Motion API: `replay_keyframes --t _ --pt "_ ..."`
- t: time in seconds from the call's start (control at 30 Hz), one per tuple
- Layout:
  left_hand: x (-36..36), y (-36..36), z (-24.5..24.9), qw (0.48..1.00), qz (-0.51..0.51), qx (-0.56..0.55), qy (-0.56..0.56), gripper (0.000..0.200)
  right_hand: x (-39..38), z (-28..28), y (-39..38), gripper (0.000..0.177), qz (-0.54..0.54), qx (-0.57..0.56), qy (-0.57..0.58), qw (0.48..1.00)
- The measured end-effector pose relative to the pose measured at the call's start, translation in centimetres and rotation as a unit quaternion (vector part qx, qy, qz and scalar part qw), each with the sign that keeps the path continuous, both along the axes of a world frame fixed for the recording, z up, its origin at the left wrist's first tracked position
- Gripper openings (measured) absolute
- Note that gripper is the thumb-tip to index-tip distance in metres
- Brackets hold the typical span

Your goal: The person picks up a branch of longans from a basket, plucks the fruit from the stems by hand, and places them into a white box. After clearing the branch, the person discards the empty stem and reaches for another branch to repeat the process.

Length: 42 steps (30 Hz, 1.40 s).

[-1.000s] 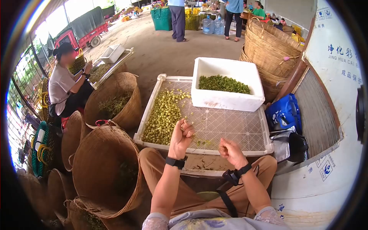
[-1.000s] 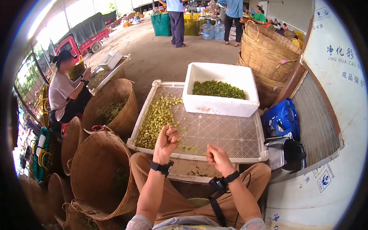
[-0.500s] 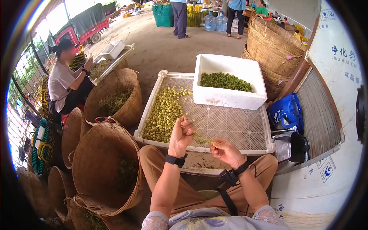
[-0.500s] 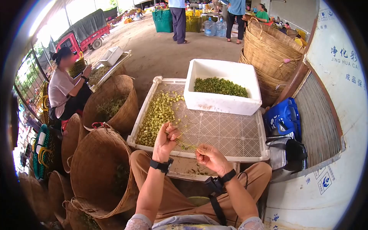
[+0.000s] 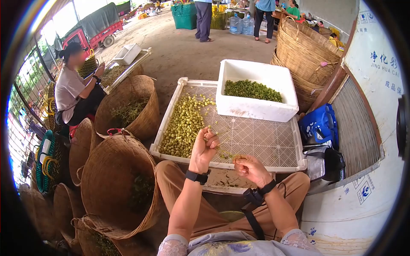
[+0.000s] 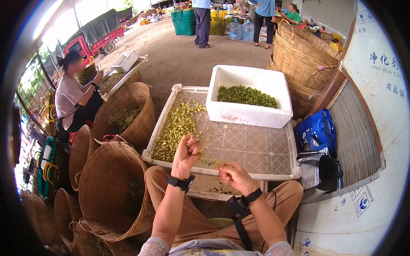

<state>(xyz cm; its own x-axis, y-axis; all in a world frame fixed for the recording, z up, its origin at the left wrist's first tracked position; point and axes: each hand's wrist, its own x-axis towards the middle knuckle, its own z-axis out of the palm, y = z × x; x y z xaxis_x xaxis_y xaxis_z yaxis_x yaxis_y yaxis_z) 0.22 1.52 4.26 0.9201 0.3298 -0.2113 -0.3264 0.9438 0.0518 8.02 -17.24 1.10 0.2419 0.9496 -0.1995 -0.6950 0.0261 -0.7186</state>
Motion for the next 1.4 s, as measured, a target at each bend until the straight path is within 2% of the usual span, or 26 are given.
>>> replay_keyframes --t 0.17,0.23,0.47,0.53,0.6,0.67,0.73,0.77,0.87,1.03,1.17,1.3,1.4 --pt "0.1 -0.1 0.2 1.000 0.007 -0.005 0.013 0.023 0.0 -0.5 -0.1 0.014 -0.039 -0.049 0.002 0.998" --pt "0.1 -0.2 0.4 1.000 0.005 -0.010 0.014 0.022 -0.4 -0.7 0.1 0.015 -0.085 -0.082 0.064 0.991" --pt "0.5 -0.7 0.0 1.000 0.011 0.010 0.023 0.020 -0.2 -0.3 1.3 0.019 -0.059 -0.068 0.106 0.990" --pt "0.4 -0.6 -0.3 1.000 0.004 -0.002 0.010 0.020 0.2 -0.2 1.2 0.020 -0.016 -0.025 0.102 0.994" --pt "0.3 -0.6 -0.1 1.000 0.000 -0.016 -0.004 0.019 -0.2 0.9 0.9 0.020 -0.018 -0.028 0.101 0.994" --pt "0.4 -0.7 0.2 0.999 0.009 0.014 0.034 0.023 -0.3 1.0 0.8 0.019 -0.023 -0.031 0.100 0.994" --pt "0.4 -0.6 -0.5 1.000 0.000 0.021 0.018 0.024 0.2 0.6 0.4 0.018 0.022 0.008 0.006 1.000" --pt "0.5 -0.6 -0.8 1.000 -0.009 0.028 0.005 0.024 0.2 0.7 0.1 0.018 0.011 0.009 -0.005 1.000" --pt "0.4 -0.3 -0.7 1.000 -0.016 0.007 0.000 0.023 -0.2 0.9 0.2 0.017 -0.030 0.003 0.000 1.000" --pt "0.3 -0.3 -0.8 1.000 -0.016 0.022 0.011 0.021 -0.3 0.5 0.0 0.013 -0.023 0.066 0.042 0.997" --pt "0.1 -0.4 -0.9 1.000 -0.021 0.015 0.015 0.021 -0.3 0.1 0.0 0.016 -0.015 0.080 0.014 0.997" --pt "-0.5 0.5 -0.8 1.000 0.009 0.009 0.029 0.020 0.0 0.2 -0.6 0.017 -0.010 0.095 -0.016 0.995" --pt "-1.1 1.5 -0.2 0.999 0.039 -0.019 0.003 0.019 0.6 -0.7 -1.0 0.015 0.001 0.126 0.011 0.992"
